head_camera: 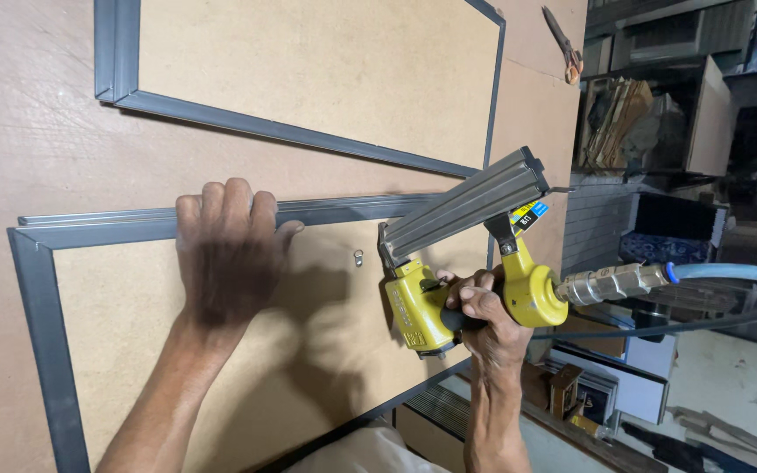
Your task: The person attaches backing boards to picture frames on a workbench. They position each frame, hold the backing board aligned, and drive nails along the frame edge using a pneumatic nail gun, working through a stack of frames one at a time.
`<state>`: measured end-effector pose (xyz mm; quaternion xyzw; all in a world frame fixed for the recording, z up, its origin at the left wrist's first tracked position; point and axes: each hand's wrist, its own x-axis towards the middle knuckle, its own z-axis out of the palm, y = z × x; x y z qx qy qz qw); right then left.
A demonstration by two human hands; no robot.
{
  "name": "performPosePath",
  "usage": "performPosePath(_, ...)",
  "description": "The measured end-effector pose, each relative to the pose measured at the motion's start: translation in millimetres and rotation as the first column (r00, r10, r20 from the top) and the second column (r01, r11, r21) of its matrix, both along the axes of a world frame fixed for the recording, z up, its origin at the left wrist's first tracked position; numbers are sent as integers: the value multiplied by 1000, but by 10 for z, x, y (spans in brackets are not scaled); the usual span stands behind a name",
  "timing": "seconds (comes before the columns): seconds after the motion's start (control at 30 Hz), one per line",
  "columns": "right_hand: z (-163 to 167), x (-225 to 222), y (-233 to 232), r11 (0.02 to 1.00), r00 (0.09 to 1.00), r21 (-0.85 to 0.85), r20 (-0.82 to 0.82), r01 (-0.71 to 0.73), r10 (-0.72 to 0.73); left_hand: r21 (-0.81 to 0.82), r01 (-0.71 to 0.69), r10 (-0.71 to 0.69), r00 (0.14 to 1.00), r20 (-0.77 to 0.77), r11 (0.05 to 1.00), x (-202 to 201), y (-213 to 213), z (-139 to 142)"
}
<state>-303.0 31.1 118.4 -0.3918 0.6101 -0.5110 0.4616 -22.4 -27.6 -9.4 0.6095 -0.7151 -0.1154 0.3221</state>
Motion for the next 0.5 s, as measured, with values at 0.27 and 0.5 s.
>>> performPosePath(0.27,21,61,-21,999,998,0,-48,40,-40,-41,-7,6,1000,-3,999,1,-11,-3)
performPosePath(0.5,20,235,110,1000,1000,13,-5,24,-24,-31,60,-63,992,-110,998,108,11,153)
